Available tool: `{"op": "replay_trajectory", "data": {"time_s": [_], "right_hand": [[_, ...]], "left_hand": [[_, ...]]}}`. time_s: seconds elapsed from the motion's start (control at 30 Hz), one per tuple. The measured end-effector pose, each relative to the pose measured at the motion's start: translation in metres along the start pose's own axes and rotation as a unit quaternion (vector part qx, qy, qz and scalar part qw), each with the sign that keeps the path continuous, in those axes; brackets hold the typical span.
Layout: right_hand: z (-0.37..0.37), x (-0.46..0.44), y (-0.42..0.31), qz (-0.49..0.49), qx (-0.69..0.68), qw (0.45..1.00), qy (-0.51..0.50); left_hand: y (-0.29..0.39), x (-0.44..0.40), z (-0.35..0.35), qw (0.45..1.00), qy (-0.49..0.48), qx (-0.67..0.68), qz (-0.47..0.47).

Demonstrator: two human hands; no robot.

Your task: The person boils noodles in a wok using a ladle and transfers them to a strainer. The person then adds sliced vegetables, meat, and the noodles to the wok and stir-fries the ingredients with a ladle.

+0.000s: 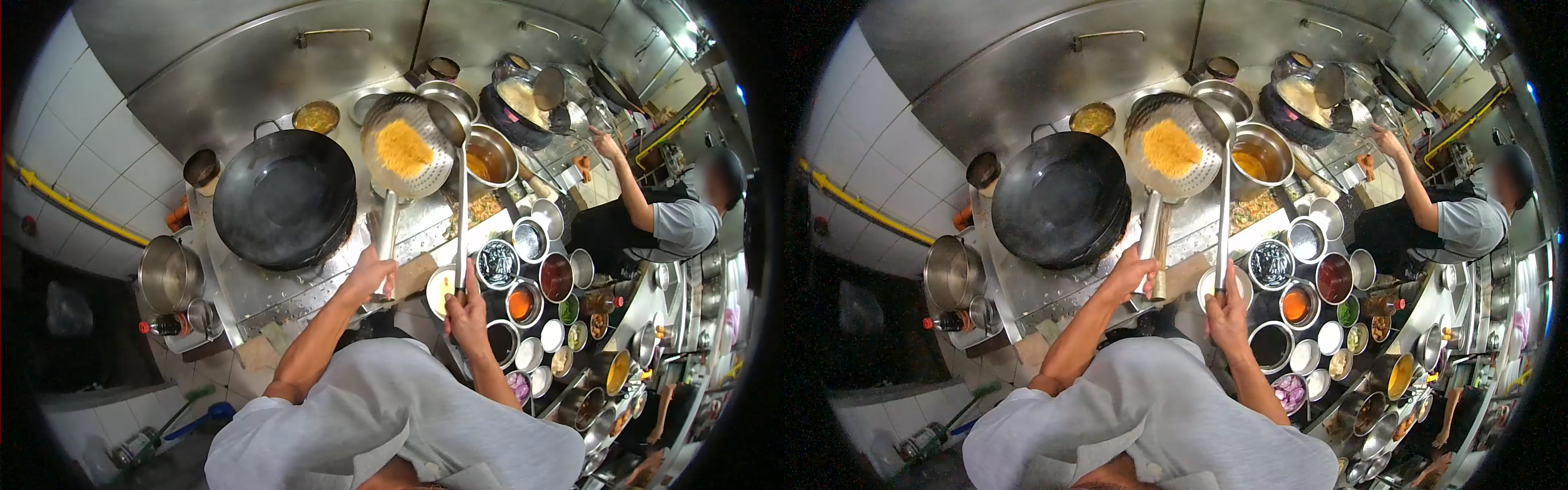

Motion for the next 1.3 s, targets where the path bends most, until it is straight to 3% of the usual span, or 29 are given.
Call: {"op": "replay_trajectory", "data": {"time_s": [0.07,0.13,0.17,0.2,0.23,0.37,0.53,0.6,0.63,0.7,0.73,0.83,0.87,0.93,1.0,1.07,1.13,1.2,1.27,1.3], "right_hand": [[-0.018,0.013,-0.001,-0.131,-0.207,0.967,-0.070],[-0.020,0.012,0.002,-0.165,-0.280,0.939,-0.112],[-0.015,0.000,0.016,-0.208,-0.487,0.820,-0.216],[-0.015,-0.006,0.018,-0.236,-0.660,0.645,-0.304],[-0.017,-0.011,0.020,-0.234,-0.692,0.596,-0.334],[-0.010,-0.011,0.010,-0.215,-0.691,0.578,-0.376],[0.008,0.017,-0.033,-0.172,-0.629,0.680,-0.336],[0.010,0.027,-0.050,-0.127,-0.545,0.766,-0.316],[0.009,0.030,-0.054,-0.127,-0.546,0.766,-0.315],[0.011,0.034,-0.057,-0.109,-0.441,0.851,-0.263],[0.010,0.034,-0.057,-0.108,-0.441,0.852,-0.262],[0.008,0.027,-0.047,-0.120,-0.233,0.952,-0.157],[0.007,0.023,-0.040,-0.119,-0.233,0.952,-0.156],[0.010,0.008,-0.016,-0.014,0.077,0.995,-0.056],[0.011,-0.001,-0.004,0.089,0.176,0.980,-0.007],[0.017,0.006,-0.005,-0.034,0.033,0.997,-0.055],[0.019,0.011,-0.017,-0.064,-0.019,0.995,-0.078],[0.022,0.012,-0.016,-0.125,-0.161,0.969,-0.140],[0.030,0.009,-0.006,-0.139,-0.195,0.960,-0.147],[0.035,0.004,0.004,-0.177,-0.288,0.926,-0.169]], "left_hand": [[-0.012,-0.003,0.007,0.998,-0.004,-0.047,-0.032],[-0.016,-0.013,0.016,0.999,-0.009,-0.046,-0.015],[-0.023,-0.018,0.020,1.000,-0.012,-0.006,0.028],[-0.022,-0.019,0.019,0.997,-0.017,0.035,0.070],[-0.018,-0.015,0.017,0.996,-0.003,0.031,0.084],[-0.029,-0.007,0.026,0.991,-0.017,0.049,0.122],[-0.039,-0.012,0.032,0.985,-0.020,0.098,0.140],[-0.043,-0.013,0.035,0.983,-0.020,0.110,0.142],[-0.045,-0.014,0.036,0.982,-0.022,0.122,0.144],[-0.047,-0.014,0.037,0.979,-0.026,0.134,0.148],[-0.045,-0.013,0.038,0.980,-0.027,0.133,0.147],[-0.036,-0.011,0.037,0.981,-0.024,0.132,0.140],[-0.032,-0.010,0.036,0.982,-0.021,0.131,0.136],[-0.024,-0.008,0.034,0.982,-0.035,0.133,0.132],[-0.013,-0.007,0.031,0.982,-0.044,0.138,0.125],[-0.006,-0.002,0.029,0.987,-0.024,0.116,0.112],[-0.010,0.001,0.032,0.985,-0.020,0.127,0.118],[-0.010,0.001,0.031,0.983,-0.022,0.135,0.126],[-0.007,0.007,0.028,0.980,-0.018,0.154,0.125],[-0.002,0.010,0.027,0.980,-0.017,0.154,0.125]]}}
Point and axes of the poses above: each hand's wrist, its own x-axis away from the middle knuckle, its own z-axis out of the back of the hand, y = z × x, the point moved 2 cm from there along -x, towards the middle knuckle, and after that the axes turned 10 degrees about -z, right-handed, at the moved point
